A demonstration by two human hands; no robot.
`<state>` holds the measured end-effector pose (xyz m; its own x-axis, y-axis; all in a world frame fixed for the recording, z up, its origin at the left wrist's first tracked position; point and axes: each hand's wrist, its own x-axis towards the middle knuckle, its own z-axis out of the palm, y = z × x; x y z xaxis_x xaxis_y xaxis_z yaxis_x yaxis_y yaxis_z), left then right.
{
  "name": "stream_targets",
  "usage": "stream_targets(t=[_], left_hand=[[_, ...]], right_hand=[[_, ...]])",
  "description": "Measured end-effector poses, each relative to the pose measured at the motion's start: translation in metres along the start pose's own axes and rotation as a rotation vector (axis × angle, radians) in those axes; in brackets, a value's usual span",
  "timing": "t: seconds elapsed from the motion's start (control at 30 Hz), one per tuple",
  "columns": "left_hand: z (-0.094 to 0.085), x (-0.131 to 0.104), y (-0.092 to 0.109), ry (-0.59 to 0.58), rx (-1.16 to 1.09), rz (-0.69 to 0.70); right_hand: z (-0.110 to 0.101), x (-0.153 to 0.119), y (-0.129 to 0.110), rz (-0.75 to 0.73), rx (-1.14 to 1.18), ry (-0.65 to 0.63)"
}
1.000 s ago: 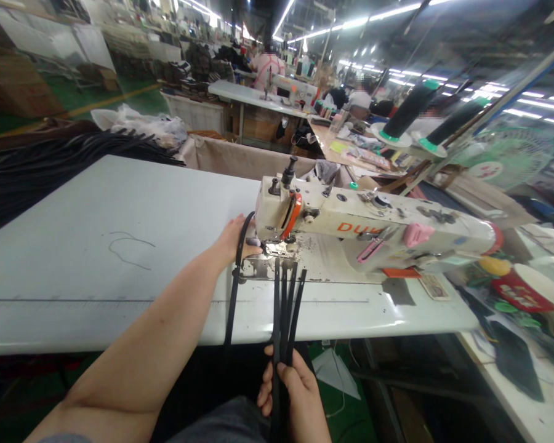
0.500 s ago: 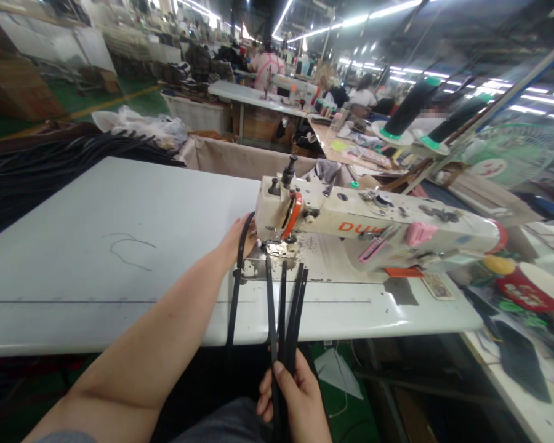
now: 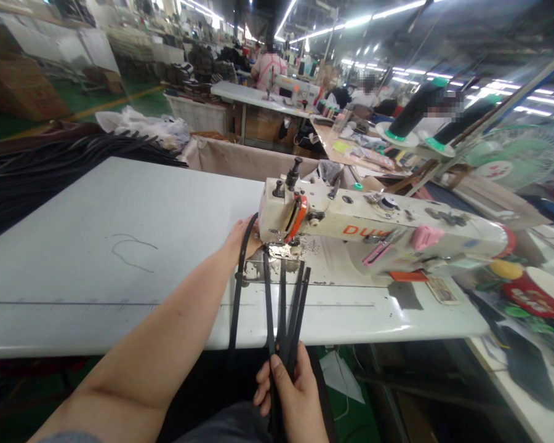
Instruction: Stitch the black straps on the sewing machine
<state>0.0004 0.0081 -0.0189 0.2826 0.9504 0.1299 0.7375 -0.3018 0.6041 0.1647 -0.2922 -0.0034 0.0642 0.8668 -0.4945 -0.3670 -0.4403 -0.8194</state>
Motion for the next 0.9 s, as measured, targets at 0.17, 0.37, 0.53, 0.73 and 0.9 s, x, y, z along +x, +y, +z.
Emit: stream_targets(t=[0.17, 0.37, 0.53, 0.73, 0.9], left_hand=[[-0.002, -0.006, 0.014, 0.072, 0.028, -0.038], [-0.011, -0.012, 0.026, 0.084, -0.014, -0.111], [-0.010, -0.013, 0.028, 0.112, -0.006, -0.115], [-0.007, -0.014, 0.025, 0.102, 0.003, -0.124], [-0.011, -0.014, 0.026, 0.116, -0.044, -0.110]], right_hand=[[-0.002, 0.004, 0.006, -0.017, -0.002, -0.006], [0.001, 0.006, 0.008, -0.026, 0.003, 0.032], [0.007, 0.007, 0.004, -0.032, -0.018, 0.058], [0.009, 0.007, 0.000, -0.032, -0.021, 0.075], [0.010, 0.007, -0.005, -0.043, -0.017, 0.074]])
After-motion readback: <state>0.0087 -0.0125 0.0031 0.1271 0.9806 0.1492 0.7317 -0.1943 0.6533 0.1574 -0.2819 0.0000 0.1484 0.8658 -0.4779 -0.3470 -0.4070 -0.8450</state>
